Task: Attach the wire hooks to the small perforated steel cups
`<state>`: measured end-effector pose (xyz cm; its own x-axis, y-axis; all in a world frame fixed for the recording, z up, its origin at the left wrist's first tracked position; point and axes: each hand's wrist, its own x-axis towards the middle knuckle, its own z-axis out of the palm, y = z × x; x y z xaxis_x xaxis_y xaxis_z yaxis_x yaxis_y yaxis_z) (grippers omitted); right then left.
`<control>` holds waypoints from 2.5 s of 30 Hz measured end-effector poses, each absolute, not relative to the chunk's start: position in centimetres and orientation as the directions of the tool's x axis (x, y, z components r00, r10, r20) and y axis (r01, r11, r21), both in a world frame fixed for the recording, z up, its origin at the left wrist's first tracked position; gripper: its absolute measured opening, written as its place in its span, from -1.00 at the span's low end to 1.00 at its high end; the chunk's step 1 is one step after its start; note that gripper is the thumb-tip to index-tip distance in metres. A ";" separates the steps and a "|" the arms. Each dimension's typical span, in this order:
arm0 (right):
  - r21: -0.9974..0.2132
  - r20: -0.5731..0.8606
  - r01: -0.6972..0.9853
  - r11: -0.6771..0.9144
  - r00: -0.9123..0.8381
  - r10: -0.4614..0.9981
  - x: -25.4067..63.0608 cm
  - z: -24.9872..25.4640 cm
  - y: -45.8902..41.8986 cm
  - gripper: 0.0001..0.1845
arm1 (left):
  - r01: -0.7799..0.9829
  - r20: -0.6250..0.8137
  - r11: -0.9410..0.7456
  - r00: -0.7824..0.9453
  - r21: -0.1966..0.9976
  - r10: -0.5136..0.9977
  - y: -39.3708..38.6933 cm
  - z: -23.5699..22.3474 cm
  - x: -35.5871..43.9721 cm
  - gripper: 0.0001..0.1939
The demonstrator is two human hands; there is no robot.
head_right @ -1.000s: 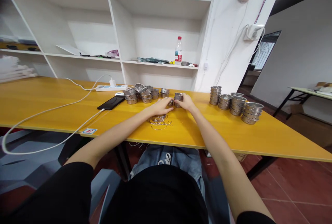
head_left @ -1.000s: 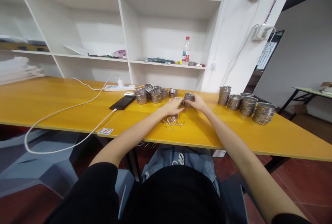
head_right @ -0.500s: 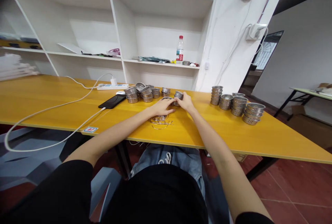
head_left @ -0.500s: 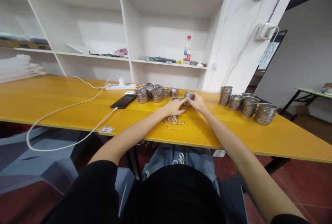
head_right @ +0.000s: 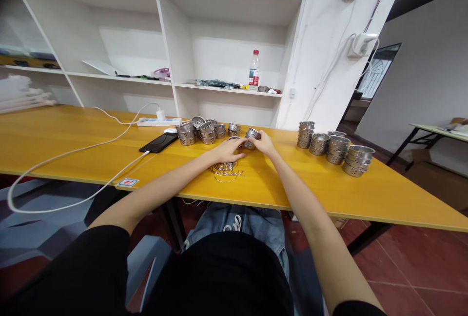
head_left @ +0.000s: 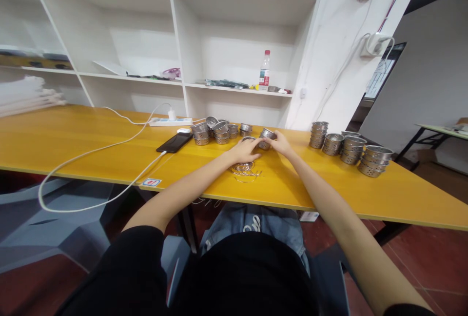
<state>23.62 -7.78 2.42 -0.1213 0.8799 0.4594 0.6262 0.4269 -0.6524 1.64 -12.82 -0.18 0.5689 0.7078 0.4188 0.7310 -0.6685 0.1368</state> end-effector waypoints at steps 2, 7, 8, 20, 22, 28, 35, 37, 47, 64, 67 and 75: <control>-0.646 0.464 0.621 0.443 -0.141 0.874 23.5 2.4 -7.9 -0.75 | 0.732 0.422 -0.668 0.566 0.138 0.708 -12.8 -0.2 1.6 -0.29; -0.604 0.496 0.616 0.505 -0.206 0.844 23.5 2.3 -8.5 -0.78 | 0.706 0.458 -0.691 0.567 0.159 0.685 -12.6 -0.1 1.6 -0.42; -0.594 0.508 0.616 0.517 -0.211 0.835 23.5 2.3 -8.6 -0.78 | 0.702 0.461 -0.693 0.566 0.165 0.683 -12.6 -0.1 1.6 -0.45; -0.638 0.608 0.578 0.508 -0.026 0.794 25.1 4.2 -8.0 -0.71 | 0.799 0.385 -0.582 0.494 0.152 0.780 -13.2 0.7 2.2 -0.49; -0.601 0.556 0.671 0.433 -0.037 0.830 26.7 4.9 -8.3 -0.74 | 0.810 0.379 -0.570 0.488 0.140 0.787 -13.3 0.8 2.3 -0.49; -0.545 0.257 0.814 0.199 -0.063 0.964 29.0 5.1 -8.9 -0.66 | 0.808 0.393 -0.574 0.489 0.132 0.779 -13.3 0.8 3.0 -0.57; -0.523 0.353 0.797 0.302 -0.119 0.928 28.0 4.7 -8.9 -0.39 | 0.840 0.418 -0.523 0.427 0.145 0.802 -12.6 0.8 2.7 -0.61; -0.499 0.377 0.808 0.313 -0.123 0.918 27.5 4.3 -8.9 -0.41 | 0.852 0.411 -0.497 0.398 0.164 0.820 -12.4 0.7 2.4 -0.63; -0.487 0.603 0.741 0.463 -0.099 0.792 25.5 3.7 -7.9 -0.62 | 0.876 0.408 -0.435 0.327 0.206 0.852 -12.1 0.8 1.5 -0.64; -0.399 0.339 0.845 0.356 -0.224 0.914 28.7 7.0 -9.7 -0.76 | 0.827 0.433 -0.496 0.357 0.265 0.828 -11.1 0.8 -0.4 -0.68; -0.446 0.388 0.731 0.517 -0.363 0.847 26.2 7.5 -11.5 -0.81 | 0.836 0.409 -0.476 0.347 0.273 0.844 -11.1 1.1 -0.8 -0.63; -0.449 0.137 0.478 0.755 -0.798 0.587 17.8 4.7 -15.9 -0.89 | 0.865 0.398 -0.460 0.358 0.198 0.844 -10.8 1.1 -1.7 -0.54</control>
<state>17.80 -15.94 4.72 -0.7979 0.5871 0.1367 0.4784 0.7547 -0.4488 -1.66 -10.81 1.13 0.3583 0.8445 0.3980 0.8654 -0.4604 0.1978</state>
